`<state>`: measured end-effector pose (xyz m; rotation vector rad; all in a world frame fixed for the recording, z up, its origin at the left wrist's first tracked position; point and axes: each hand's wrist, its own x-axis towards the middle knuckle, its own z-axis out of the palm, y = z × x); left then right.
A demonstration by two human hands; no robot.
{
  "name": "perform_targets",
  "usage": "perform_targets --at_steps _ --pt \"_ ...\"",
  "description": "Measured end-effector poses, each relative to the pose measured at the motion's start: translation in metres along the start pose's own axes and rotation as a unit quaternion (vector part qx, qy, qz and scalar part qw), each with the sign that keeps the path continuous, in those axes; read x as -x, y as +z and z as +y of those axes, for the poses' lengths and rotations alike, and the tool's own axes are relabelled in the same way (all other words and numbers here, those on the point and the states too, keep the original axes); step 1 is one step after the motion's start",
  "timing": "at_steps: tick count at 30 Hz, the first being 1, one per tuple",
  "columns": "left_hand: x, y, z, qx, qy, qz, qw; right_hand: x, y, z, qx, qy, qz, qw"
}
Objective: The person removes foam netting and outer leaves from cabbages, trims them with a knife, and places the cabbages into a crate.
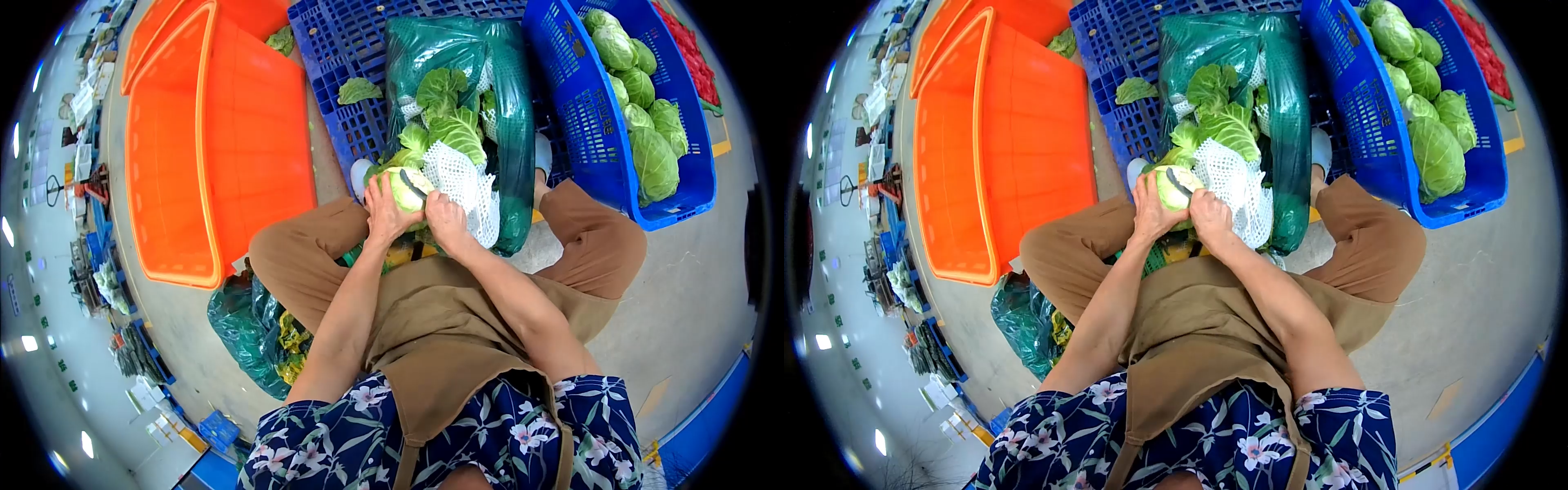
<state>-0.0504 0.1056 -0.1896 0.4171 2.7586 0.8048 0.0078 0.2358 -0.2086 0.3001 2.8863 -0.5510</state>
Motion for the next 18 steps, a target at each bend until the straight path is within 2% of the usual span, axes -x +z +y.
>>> perform_targets --at_steps 4,5,8,9,12,13,16,17,18 --pt "0.003 0.003 0.009 -0.018 0.007 0.013 1.000 -0.009 0.001 0.001 -0.010 0.029 -0.014 0.999" --pt "0.002 0.010 0.011 -0.028 -0.018 0.022 0.999 -0.013 -0.001 0.003 -0.024 0.031 -0.011 0.999" --pt "-0.004 0.003 0.008 -0.010 0.007 -0.007 1.000 -0.007 -0.010 0.006 -0.050 -0.001 -0.024 0.998" --pt "-0.006 -0.003 0.016 -0.040 -0.019 -0.017 0.999 -0.002 -0.014 0.003 -0.055 0.022 -0.044 0.997" --pt "-0.005 -0.002 0.009 -0.038 -0.004 -0.024 0.999 0.001 -0.022 0.008 -0.036 -0.004 -0.049 0.998" --pt "0.000 0.000 0.012 -0.053 -0.008 -0.026 0.998 -0.007 -0.017 0.009 -0.077 -0.023 -0.009 0.997" --pt "0.004 -0.008 0.016 -0.052 -0.009 -0.051 0.997 -0.015 -0.009 0.034 -0.055 -0.038 -0.061 0.996" --pt "0.002 -0.014 0.016 -0.048 -0.044 -0.057 0.996 0.000 -0.001 0.048 -0.049 -0.048 -0.116 0.991" --pt "-0.006 -0.017 0.009 -0.018 -0.049 -0.044 0.998 0.008 0.003 0.048 -0.068 -0.026 -0.104 0.992"
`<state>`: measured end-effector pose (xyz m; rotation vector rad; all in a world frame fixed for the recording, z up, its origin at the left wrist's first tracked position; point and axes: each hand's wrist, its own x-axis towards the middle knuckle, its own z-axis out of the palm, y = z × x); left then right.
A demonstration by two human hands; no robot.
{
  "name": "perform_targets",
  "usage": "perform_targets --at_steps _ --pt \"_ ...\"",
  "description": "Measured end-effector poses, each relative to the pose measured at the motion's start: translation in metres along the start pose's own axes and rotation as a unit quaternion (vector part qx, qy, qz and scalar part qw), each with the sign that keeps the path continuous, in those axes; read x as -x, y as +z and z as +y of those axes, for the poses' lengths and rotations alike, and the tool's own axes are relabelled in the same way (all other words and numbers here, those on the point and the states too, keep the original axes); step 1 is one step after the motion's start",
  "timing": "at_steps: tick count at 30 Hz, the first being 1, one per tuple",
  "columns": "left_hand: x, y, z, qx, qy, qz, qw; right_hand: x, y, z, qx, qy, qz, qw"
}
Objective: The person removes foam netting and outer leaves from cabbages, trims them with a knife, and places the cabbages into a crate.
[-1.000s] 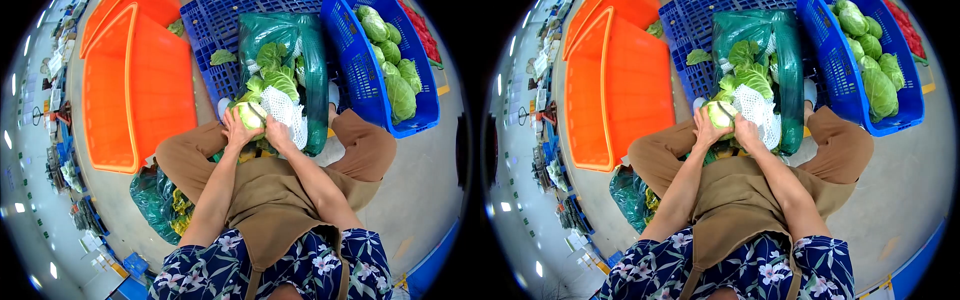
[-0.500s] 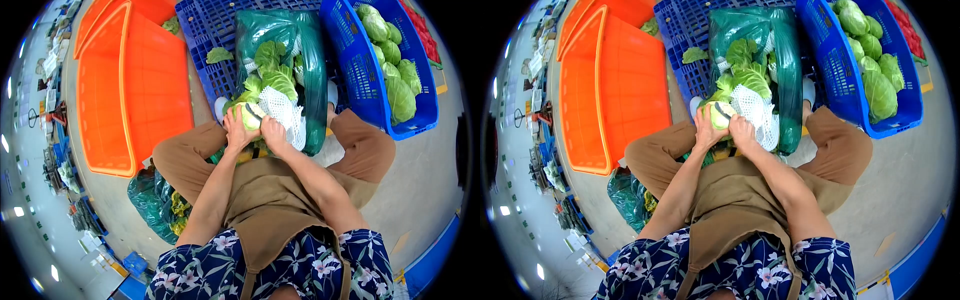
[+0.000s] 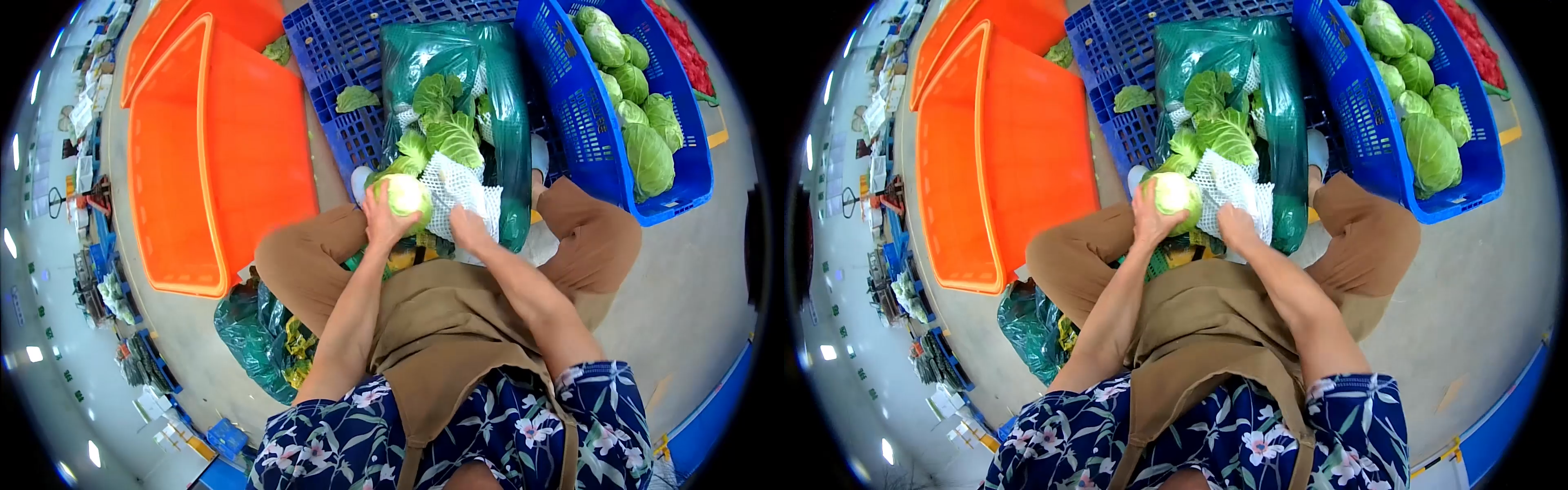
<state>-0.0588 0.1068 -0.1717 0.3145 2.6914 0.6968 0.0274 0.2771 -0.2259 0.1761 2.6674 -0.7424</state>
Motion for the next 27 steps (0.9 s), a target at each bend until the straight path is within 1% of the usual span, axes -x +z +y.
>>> perform_targets --at_steps 2,3,5,7,11,13,14,16,17,20,21,23,24,25,27 --pt "-0.006 0.004 -0.021 0.066 -0.021 0.017 0.997 0.017 0.010 0.005 -0.038 0.037 0.014 0.998" --pt "-0.004 0.005 -0.027 0.061 -0.011 0.017 0.998 0.004 0.001 -0.011 -0.054 0.089 0.016 0.994" --pt "0.002 0.006 -0.026 0.051 0.020 0.029 0.998 -0.010 -0.024 -0.040 -0.038 0.050 0.029 0.998" --pt "0.006 0.006 -0.025 0.045 0.033 0.029 0.998 -0.016 -0.021 -0.055 -0.014 0.017 0.024 0.999" --pt "0.007 0.006 -0.021 0.050 0.030 0.039 0.998 -0.020 -0.013 -0.056 0.009 0.021 0.025 0.999" --pt "0.010 0.012 -0.018 0.022 0.036 0.049 0.998 -0.027 -0.014 -0.055 0.018 0.023 0.035 0.999" --pt "0.009 0.013 -0.016 0.006 0.043 0.054 0.998 -0.028 -0.012 -0.051 0.024 -0.007 0.054 0.998" --pt "0.007 0.009 -0.012 0.023 0.037 0.038 0.998 -0.028 -0.013 -0.040 0.042 -0.071 0.092 0.992" --pt "0.005 0.006 -0.013 0.031 0.035 0.031 0.998 -0.023 -0.010 -0.039 0.026 -0.049 0.071 0.996" --pt "0.004 0.007 -0.014 0.027 0.031 0.018 0.999 -0.020 -0.010 -0.026 0.058 -0.027 0.007 0.998" --pt "0.005 0.008 -0.013 0.021 0.031 0.015 0.999 -0.026 -0.014 -0.026 0.023 -0.008 0.002 1.000" --pt "0.003 0.010 -0.015 0.017 0.020 0.020 0.999 -0.041 0.001 -0.019 0.017 -0.022 0.021 0.999" --pt "0.001 0.009 -0.011 0.018 0.014 0.026 0.999 -0.045 -0.003 -0.020 0.018 -0.032 0.032 0.999" --pt "0.000 0.003 -0.007 0.041 -0.012 -0.005 0.999 -0.046 -0.006 -0.022 0.006 -0.034 0.020 0.999" --pt "0.002 0.002 -0.015 0.037 0.023 -0.011 0.999 -0.029 -0.006 -0.027 0.021 -0.043 0.035 0.998"
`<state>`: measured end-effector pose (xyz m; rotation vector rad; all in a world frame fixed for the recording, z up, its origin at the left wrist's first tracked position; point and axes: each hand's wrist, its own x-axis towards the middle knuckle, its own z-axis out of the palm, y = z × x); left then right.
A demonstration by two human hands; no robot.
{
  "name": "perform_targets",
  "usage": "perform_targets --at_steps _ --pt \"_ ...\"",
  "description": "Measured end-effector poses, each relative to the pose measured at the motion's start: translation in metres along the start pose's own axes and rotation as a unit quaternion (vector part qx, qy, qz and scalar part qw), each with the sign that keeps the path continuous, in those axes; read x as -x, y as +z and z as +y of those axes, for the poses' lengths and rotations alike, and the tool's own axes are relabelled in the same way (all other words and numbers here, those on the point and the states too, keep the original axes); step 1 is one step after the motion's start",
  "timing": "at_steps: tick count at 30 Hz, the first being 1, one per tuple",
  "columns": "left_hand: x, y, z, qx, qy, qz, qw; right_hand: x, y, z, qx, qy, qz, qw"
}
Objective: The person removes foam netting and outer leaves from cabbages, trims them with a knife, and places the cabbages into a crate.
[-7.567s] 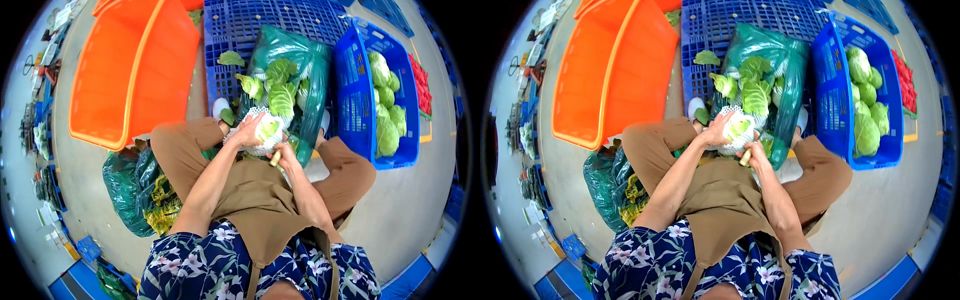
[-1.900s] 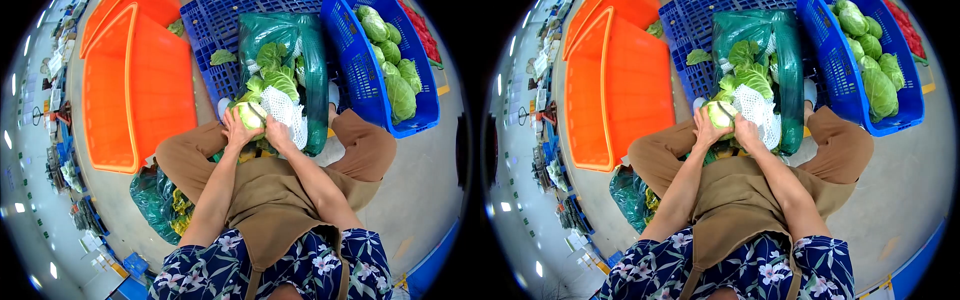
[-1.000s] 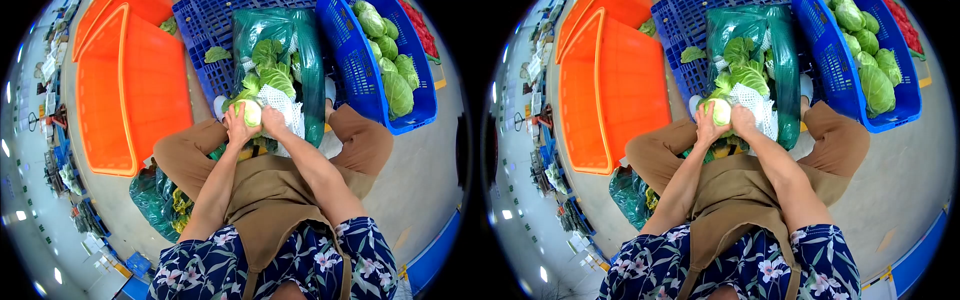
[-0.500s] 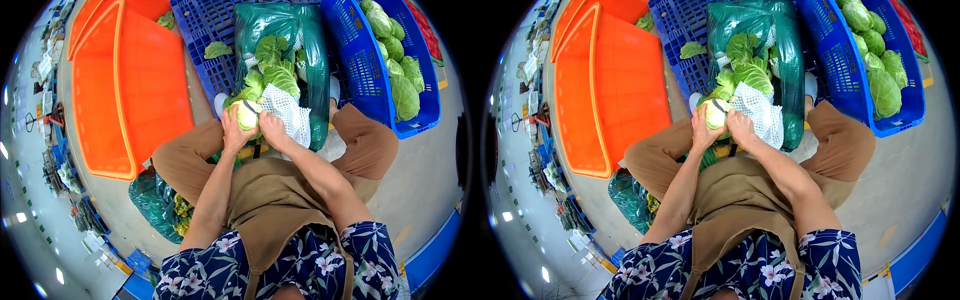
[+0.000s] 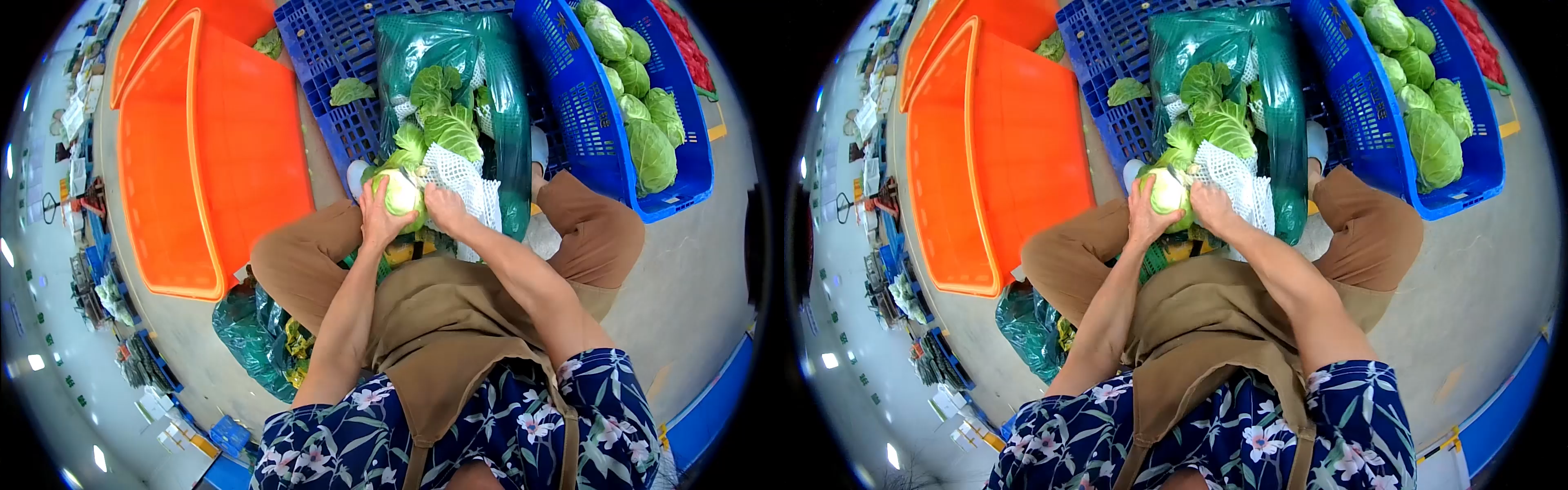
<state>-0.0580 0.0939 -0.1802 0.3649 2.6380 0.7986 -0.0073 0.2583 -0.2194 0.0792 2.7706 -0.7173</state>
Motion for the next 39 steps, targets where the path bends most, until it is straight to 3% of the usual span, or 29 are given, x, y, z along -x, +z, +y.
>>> perform_targets --at_steps 6,9,10,13,14,17,18,20,22,25,29,31,33,34,35,37,39 --pt "0.002 0.004 0.000 0.018 0.000 0.009 1.000 -0.015 -0.007 0.010 -0.007 -0.026 -0.021 0.999" --pt "0.012 0.003 -0.007 0.003 0.064 0.015 0.998 -0.015 0.025 0.054 0.013 0.024 -0.115 0.993" --pt "0.010 0.001 -0.008 0.005 0.062 0.025 0.998 -0.007 0.023 0.056 -0.018 0.084 -0.130 0.988" --pt "0.002 0.001 -0.022 0.067 0.033 0.035 0.997 0.000 0.028 0.061 -0.061 0.160 -0.095 0.981" --pt "0.000 -0.002 -0.029 0.082 0.025 0.030 0.996 -0.004 0.034 0.062 -0.085 0.175 -0.039 0.980" --pt "-0.007 -0.004 -0.046 0.184 -0.027 0.002 0.982 -0.016 0.011 0.039 -0.319 0.138 0.047 0.937" --pt "-0.010 -0.005 -0.051 0.213 -0.037 -0.004 0.976 -0.033 0.047 0.050 -0.448 0.152 0.016 0.881" --pt "-0.011 -0.006 -0.057 0.273 -0.060 -0.016 0.960 -0.037 0.046 0.029 -0.547 0.199 -0.015 0.813" --pt "-0.010 -0.011 -0.059 0.345 -0.113 -0.038 0.931 -0.044 0.054 0.015 -0.636 0.213 -0.059 0.740" --pt "-0.007 -0.024 -0.052 0.450 -0.195 -0.059 0.869 -0.044 0.039 -0.012 -0.692 0.236 -0.024 0.682" --pt "0.005 -0.039 -0.018 0.620 -0.237 -0.078 0.744 -0.043 -0.066 -0.015 -0.573 0.154 -0.062 0.802" --pt "0.007 -0.042 0.006 0.680 -0.149 -0.110 0.709 -0.036 -0.114 -0.008 -0.511 0.074 -0.043 0.855" --pt "0.002 -0.035 0.015 0.730 -0.082 -0.145 0.662 -0.014 -0.170 -0.004 -0.590 0.070 -0.009 0.805" --pt "0.003 -0.034 0.027 0.736 -0.058 -0.147 0.658 -0.005 -0.175 0.010 -0.637 0.061 0.061 0.766" --pt "0.006 -0.032 0.040 0.759 -0.052 -0.154 0.630 0.006 -0.178 0.028 -0.602 0.128 0.087 0.784" --pt "0.019 -0.036 0.080 0.802 -0.034 -0.170 0.572 0.025 -0.151 0.053 -0.667 0.170 0.075 0.722" --pt "0.028 -0.027 0.101 0.815 -0.041 -0.160 0.555 0.044 -0.135 0.051 -0.756 0.144 -0.025 0.638"
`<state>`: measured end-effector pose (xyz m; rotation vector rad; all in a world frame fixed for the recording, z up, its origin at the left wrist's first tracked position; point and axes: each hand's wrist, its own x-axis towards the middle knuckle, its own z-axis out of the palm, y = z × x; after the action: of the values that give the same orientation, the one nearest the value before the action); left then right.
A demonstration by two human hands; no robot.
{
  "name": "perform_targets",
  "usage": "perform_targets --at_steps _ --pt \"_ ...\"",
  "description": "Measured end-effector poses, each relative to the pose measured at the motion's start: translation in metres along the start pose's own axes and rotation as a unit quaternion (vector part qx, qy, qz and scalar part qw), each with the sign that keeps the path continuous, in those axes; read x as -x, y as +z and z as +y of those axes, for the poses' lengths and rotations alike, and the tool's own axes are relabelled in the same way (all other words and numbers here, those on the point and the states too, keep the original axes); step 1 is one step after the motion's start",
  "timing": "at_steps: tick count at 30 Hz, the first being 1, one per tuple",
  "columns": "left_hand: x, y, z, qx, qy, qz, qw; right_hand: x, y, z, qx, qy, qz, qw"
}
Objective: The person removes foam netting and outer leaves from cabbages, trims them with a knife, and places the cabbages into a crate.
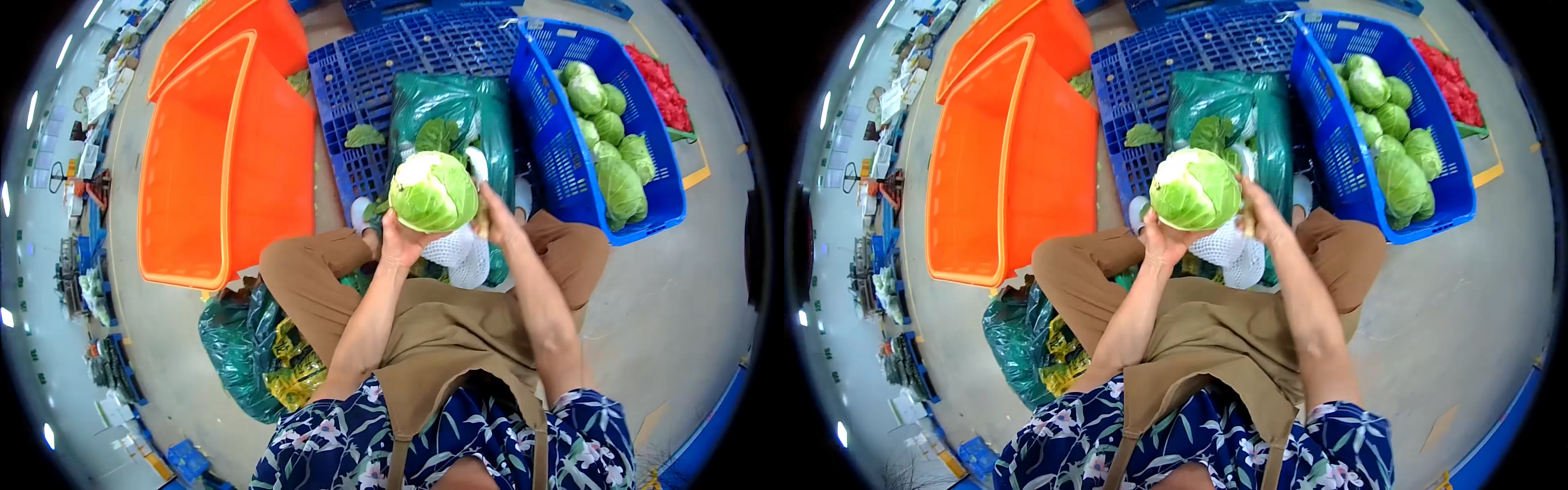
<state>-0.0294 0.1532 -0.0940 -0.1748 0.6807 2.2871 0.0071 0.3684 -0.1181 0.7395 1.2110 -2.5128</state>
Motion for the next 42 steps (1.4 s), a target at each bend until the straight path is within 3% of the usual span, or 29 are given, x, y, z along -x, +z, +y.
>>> perform_targets --at_steps 2,3,4,6,9,11,14,15,16,17,18,19,22,23,29,32,37,42 --pt "0.009 0.020 -0.003 -0.047 0.008 -0.009 0.999 -0.002 -0.015 0.039 -0.176 0.003 -0.123 0.977" --pt "0.015 0.025 0.002 -0.113 0.002 -0.002 0.994 0.002 -0.007 0.047 -0.235 0.001 -0.045 0.971" --pt "0.021 0.025 0.012 -0.178 -0.003 0.008 0.984 0.009 -0.005 0.048 -0.300 0.003 -0.102 0.949" --pt "0.031 0.029 0.028 -0.291 -0.043 0.003 0.956 0.025 0.008 0.047 -0.362 -0.002 -0.128 0.923" --pt "0.039 0.057 0.040 -0.454 0.018 0.039 0.890 0.033 0.027 0.049 -0.452 -0.006 -0.178 0.874" --pt "0.042 0.083 0.048 -0.513 0.086 0.017 0.854 0.035 0.043 0.047 -0.429 -0.042 -0.170 0.886" --pt "0.052 0.118 0.053 -0.645 0.190 0.015 0.740 0.031 0.047 0.042 -0.414 -0.059 -0.198 0.887" --pt "0.063 0.144 0.062 -0.757 0.235 0.019 0.609 0.034 0.049 0.036 -0.415 -0.063 -0.197 0.886" --pt "0.062 0.150 0.065 -0.745 0.253 -0.004 0.617 0.037 0.050 0.033 -0.418 -0.067 -0.194 0.885" --pt "0.057 0.154 0.068 -0.733 0.268 -0.028 0.624 0.032 0.042 0.034 -0.438 -0.068 -0.281 0.851" --pt "0.051 0.159 0.070 -0.720 0.283 -0.052 0.631 0.035 0.043 0.033 -0.438 -0.076 -0.246 0.862" --pt "0.044 0.163 0.071 -0.742 0.313 -0.108 0.583 0.040 0.045 0.032 -0.437 -0.083 -0.209 0.871" --pt "0.026 0.160 0.065 -0.746 0.279 -0.156 0.585 0.032 0.039 0.033 -0.421 -0.113 -0.150 0.887" --pt "0.022 0.157 0.060 -0.765 0.307 -0.144 0.547 0.028 0.036 0.034 -0.415 -0.124 -0.137 0.891" --pt "0.022 0.170 0.057 -0.729 0.291 -0.144 0.602 0.019 0.021 0.034 -0.419 -0.118 -0.110 0.894" --pt "0.019 0.170 0.067 -0.751 0.306 -0.154 0.565 0.018 0.019 0.033 -0.413 -0.111 -0.139 0.893" --pt "0.018 0.180 0.080 -0.750 0.208 -0.140 0.612 0.024 0.022 0.032 -0.404 -0.118 -0.218 0.880" --pt "0.023 0.169 0.084 -0.747 0.208 -0.138 0.617 0.024 0.029 0.033 -0.417 -0.124 -0.206 0.876"
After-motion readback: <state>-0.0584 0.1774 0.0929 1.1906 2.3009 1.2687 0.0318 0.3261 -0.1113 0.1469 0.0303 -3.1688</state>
